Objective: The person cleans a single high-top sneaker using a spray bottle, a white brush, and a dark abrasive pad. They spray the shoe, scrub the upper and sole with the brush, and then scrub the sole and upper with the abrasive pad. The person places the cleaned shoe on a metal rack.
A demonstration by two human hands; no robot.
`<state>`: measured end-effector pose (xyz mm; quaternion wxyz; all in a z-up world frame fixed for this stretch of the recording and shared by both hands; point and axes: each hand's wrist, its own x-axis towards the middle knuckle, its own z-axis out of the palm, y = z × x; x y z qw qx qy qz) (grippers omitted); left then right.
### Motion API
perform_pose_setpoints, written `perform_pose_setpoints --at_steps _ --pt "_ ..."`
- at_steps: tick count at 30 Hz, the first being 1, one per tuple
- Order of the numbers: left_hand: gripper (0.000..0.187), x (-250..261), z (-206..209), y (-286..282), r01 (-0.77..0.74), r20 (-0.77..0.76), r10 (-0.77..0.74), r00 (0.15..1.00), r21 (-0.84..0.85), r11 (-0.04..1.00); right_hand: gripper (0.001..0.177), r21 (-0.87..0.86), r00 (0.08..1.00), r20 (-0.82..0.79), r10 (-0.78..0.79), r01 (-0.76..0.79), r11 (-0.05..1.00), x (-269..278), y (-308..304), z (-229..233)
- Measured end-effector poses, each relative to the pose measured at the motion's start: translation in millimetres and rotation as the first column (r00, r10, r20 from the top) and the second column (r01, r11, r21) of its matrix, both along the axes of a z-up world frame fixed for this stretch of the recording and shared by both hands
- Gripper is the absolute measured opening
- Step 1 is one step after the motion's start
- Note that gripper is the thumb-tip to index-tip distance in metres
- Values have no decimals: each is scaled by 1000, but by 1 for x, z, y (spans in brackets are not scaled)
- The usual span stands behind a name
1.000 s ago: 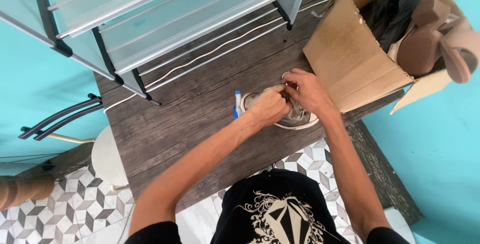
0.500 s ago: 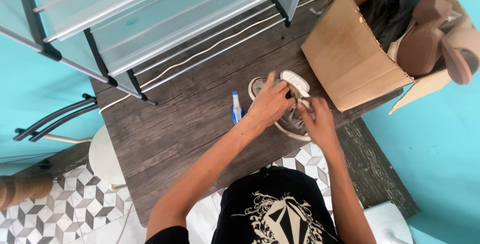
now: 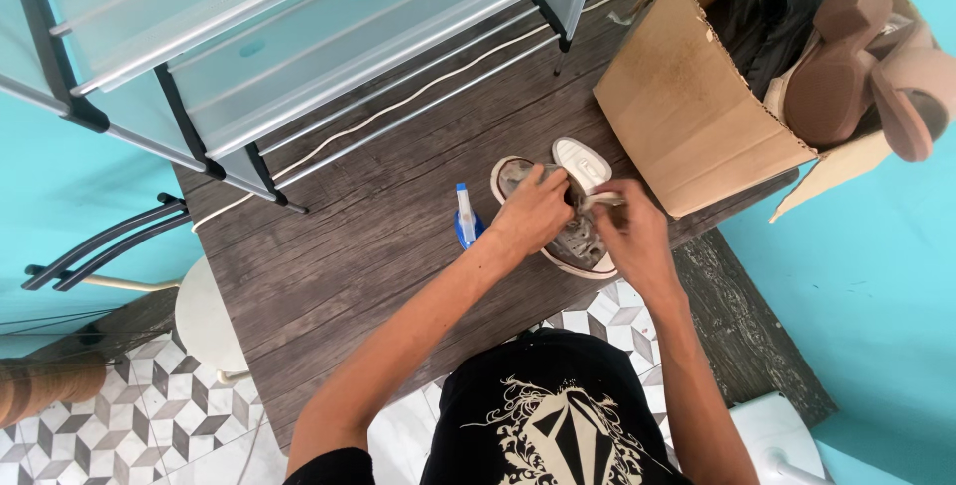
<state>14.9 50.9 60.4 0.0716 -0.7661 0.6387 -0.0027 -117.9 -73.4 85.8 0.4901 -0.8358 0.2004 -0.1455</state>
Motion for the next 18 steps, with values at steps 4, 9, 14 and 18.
perform_pose_setpoints --at_steps 4,9,14,18 --pt "14 1 -12 0 20 -69 -34 997 -199 980 22 1 998 -11 67 -67 998 17 4 19" --pt "7 1 -14 0 3 -145 -52 988 -318 948 24 -580 967 -254 -36 -122 805 19 9 40" --pt "11 -7 -12 1 -3 -214 -66 975 -307 952 30 -489 958 -276 83 -214 845 16 -2 41" --pt "18 -3 -10 0 -50 -300 -45 953 -301 952 33 87 958 -136 253 -243 966 8 -15 31"
